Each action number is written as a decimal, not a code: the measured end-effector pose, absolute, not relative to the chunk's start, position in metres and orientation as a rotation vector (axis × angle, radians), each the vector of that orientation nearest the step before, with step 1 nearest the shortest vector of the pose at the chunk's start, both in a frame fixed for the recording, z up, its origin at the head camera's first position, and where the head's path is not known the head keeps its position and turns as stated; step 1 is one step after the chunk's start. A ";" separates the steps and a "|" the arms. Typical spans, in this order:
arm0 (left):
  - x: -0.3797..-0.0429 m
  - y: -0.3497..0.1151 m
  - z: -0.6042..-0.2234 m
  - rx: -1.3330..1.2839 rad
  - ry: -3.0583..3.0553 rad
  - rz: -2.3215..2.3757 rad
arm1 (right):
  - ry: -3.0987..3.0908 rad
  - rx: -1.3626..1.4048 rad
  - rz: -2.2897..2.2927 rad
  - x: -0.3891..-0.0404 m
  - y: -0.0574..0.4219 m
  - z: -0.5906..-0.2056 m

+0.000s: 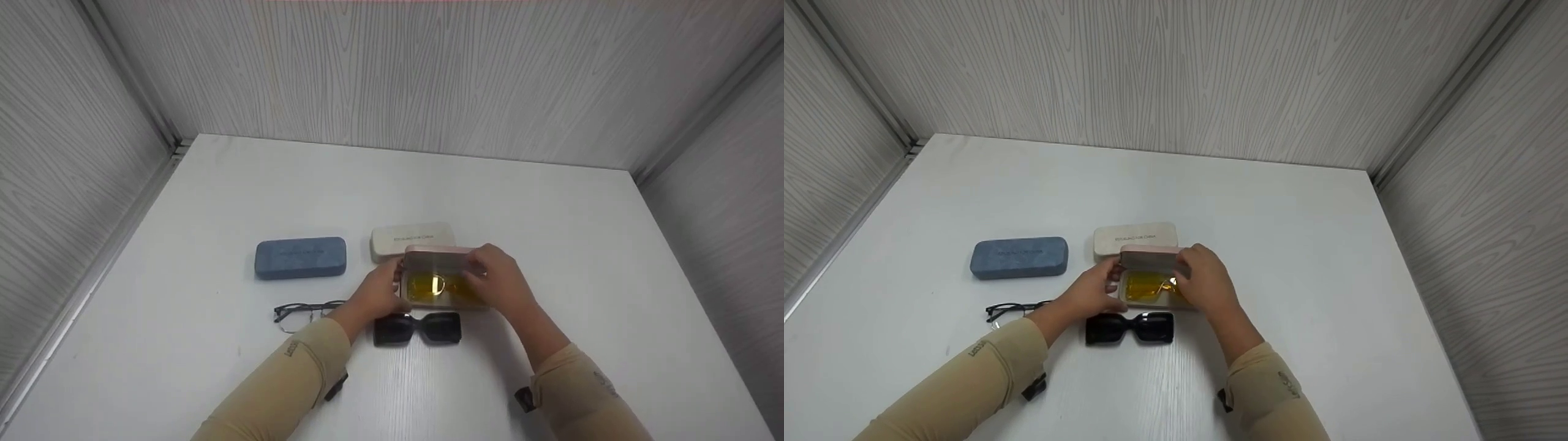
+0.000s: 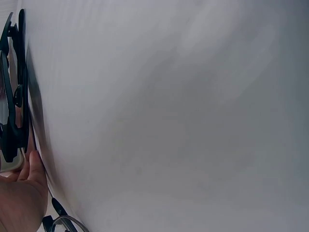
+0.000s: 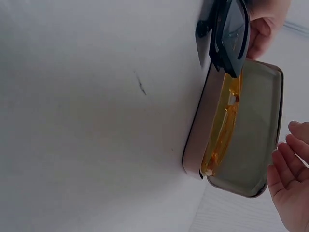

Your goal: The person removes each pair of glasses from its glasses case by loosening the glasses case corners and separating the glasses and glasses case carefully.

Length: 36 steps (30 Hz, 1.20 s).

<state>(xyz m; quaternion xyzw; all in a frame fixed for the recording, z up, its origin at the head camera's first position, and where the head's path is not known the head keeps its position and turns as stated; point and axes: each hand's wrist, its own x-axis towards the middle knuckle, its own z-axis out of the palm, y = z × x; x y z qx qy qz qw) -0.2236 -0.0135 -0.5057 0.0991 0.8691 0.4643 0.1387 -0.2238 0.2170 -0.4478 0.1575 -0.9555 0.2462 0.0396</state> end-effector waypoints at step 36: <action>-0.223 -0.014 -0.507 0.280 2.501 1.374 | -3.089 0.509 0.346 -0.220 0.196 -0.454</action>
